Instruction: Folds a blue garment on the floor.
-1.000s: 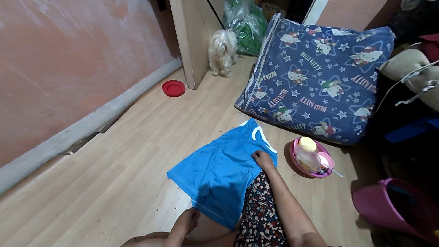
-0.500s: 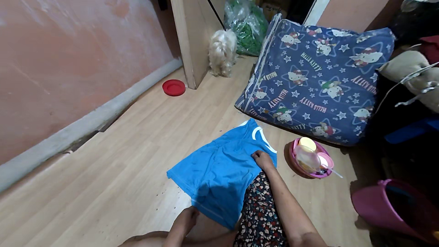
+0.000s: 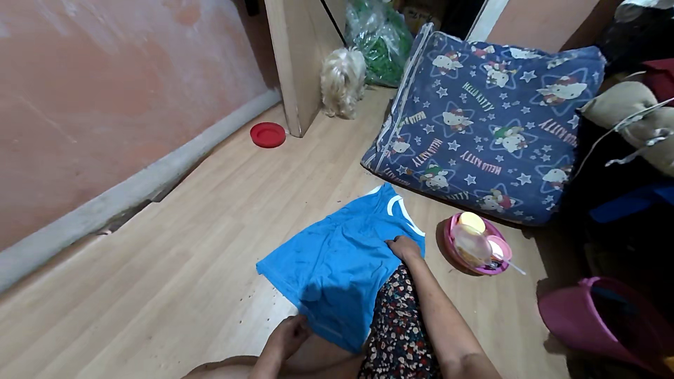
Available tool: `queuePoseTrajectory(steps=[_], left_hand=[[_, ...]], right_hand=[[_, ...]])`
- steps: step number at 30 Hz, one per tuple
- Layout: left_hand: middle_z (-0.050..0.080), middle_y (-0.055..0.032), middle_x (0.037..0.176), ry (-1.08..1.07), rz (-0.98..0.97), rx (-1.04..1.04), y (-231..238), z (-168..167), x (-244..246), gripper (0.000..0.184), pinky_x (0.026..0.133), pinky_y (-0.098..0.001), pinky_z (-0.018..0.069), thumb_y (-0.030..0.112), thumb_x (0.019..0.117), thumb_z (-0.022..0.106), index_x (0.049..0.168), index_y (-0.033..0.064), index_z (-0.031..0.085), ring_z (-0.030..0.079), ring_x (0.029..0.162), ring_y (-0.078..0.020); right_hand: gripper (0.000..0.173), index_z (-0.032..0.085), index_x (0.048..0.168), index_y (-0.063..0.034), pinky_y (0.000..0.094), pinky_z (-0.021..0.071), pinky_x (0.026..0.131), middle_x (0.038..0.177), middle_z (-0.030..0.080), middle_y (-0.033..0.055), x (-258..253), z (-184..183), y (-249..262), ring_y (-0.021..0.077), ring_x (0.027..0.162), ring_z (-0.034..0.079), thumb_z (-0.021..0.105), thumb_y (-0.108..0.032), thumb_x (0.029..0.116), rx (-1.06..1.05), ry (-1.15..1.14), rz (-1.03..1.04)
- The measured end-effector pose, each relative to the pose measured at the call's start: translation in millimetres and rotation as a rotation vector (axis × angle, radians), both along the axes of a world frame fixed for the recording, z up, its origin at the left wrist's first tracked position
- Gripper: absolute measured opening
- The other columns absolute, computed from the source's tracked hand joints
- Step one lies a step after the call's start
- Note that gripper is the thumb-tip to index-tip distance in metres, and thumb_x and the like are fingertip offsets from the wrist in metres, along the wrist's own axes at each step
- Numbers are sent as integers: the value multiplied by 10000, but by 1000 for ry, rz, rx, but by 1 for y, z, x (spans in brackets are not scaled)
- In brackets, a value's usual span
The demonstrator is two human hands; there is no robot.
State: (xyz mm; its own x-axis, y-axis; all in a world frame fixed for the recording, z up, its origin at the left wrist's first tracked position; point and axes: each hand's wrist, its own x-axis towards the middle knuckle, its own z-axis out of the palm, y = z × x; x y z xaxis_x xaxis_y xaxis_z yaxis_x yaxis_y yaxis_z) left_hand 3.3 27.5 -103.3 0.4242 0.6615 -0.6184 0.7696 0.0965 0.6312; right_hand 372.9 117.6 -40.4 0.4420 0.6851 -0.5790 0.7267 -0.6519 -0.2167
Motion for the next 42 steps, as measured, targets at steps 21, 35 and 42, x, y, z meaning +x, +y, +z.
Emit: queuePoseTrajectory(steps=[21,35,42], left_hand=[[642,-271,1262,-110,239,285,-4,2,5,744,1042,-574,475,187,954,721,1561,-17,341,635,1163,-424],[619,-287,1283,-124,297,335,-4,3,5,812,998,-570,491,180,958,710,1585,-45,244,640,1117,-428],[617,-293,1287,-138,275,350,-5,-1,3,816,984,-572,504,170,950,713,1582,-51,247,651,1099,-433]], right_hand=[[384,630,1236,42,567,456,1025,1216,659,261,3,-6,-6,392,1192,622,440,-262,1101,246,58,21],[449,624,1284,43,588,455,1028,1206,667,278,4,-7,-9,416,1179,631,521,-340,1073,363,43,30],[421,625,1265,56,591,452,1025,1201,662,285,3,-5,-10,421,1177,627,534,-304,1068,365,46,37]])
